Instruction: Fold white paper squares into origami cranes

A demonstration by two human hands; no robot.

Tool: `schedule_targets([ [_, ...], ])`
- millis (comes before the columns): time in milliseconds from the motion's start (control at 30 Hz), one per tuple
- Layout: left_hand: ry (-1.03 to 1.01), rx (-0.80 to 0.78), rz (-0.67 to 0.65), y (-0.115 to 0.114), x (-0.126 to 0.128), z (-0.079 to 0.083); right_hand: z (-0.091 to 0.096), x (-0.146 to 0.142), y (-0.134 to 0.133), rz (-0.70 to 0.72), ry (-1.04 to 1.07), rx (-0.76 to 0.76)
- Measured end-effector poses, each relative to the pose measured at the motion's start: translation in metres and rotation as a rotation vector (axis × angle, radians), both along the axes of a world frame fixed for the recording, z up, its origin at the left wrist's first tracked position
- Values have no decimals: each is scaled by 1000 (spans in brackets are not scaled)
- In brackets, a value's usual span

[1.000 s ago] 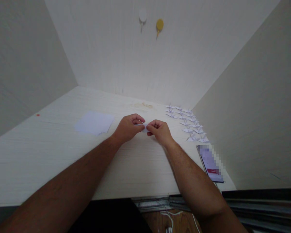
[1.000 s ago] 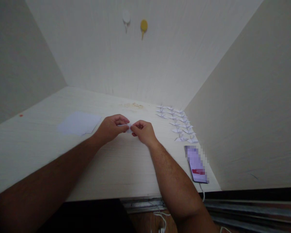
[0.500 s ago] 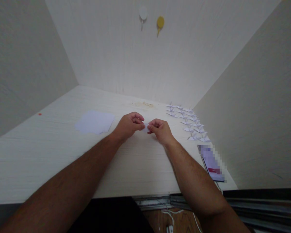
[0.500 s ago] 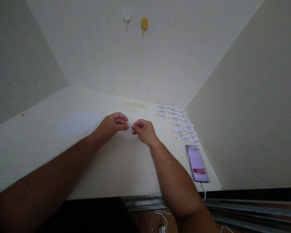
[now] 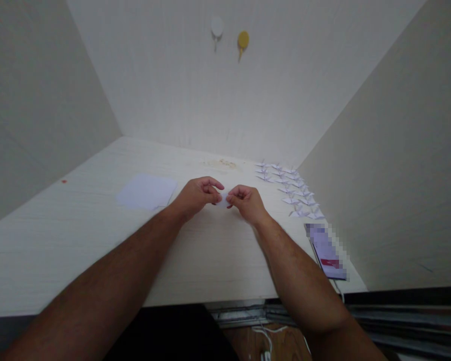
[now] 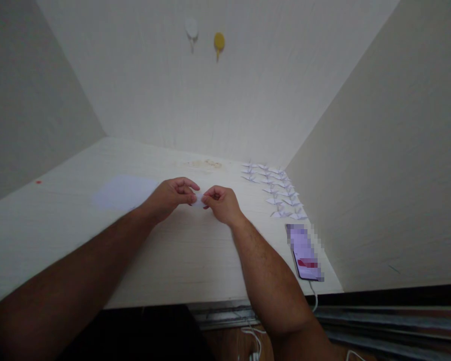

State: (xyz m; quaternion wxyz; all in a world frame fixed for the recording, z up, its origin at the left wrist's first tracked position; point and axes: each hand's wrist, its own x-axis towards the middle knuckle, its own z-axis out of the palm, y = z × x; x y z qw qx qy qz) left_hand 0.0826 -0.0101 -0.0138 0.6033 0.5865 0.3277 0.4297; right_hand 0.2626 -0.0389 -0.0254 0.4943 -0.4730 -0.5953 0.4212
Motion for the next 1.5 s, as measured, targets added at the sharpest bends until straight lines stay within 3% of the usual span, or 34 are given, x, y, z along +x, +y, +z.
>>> schedule_targets([
  [100, 14, -28, -8, 3, -3, -3, 0, 2, 1, -25, -74, 22],
  [300, -103, -316, -133, 7, -9, -6, 3, 5, -1, -68, -145, 349],
  [433, -127, -299, -316, 1, -6, -7, 3, 3, -2, -44, -128, 419],
  [633, -229, -291, -348, -4, -2, -8, 5, -3, -5, -38, -164, 492],
  [767, -189, -269, -265, -3, -1, -8, 6, -3, -7, -99, -137, 375],
  [900, -55, -164, -64, 0, 1, -11, 7, -4, -8, -86, -2, 110],
  [1033, 104, -29, 77, -2, 3, -6, 5, -7, -8, -74, 3, 5],
  [1267, 214, 70, 83, -4, 4, -3, -8, -5, -4, -139, -224, 112],
  [1500, 194, 142, 110, -4, 8, -7, -4, -5, -9, -121, -244, 229],
])
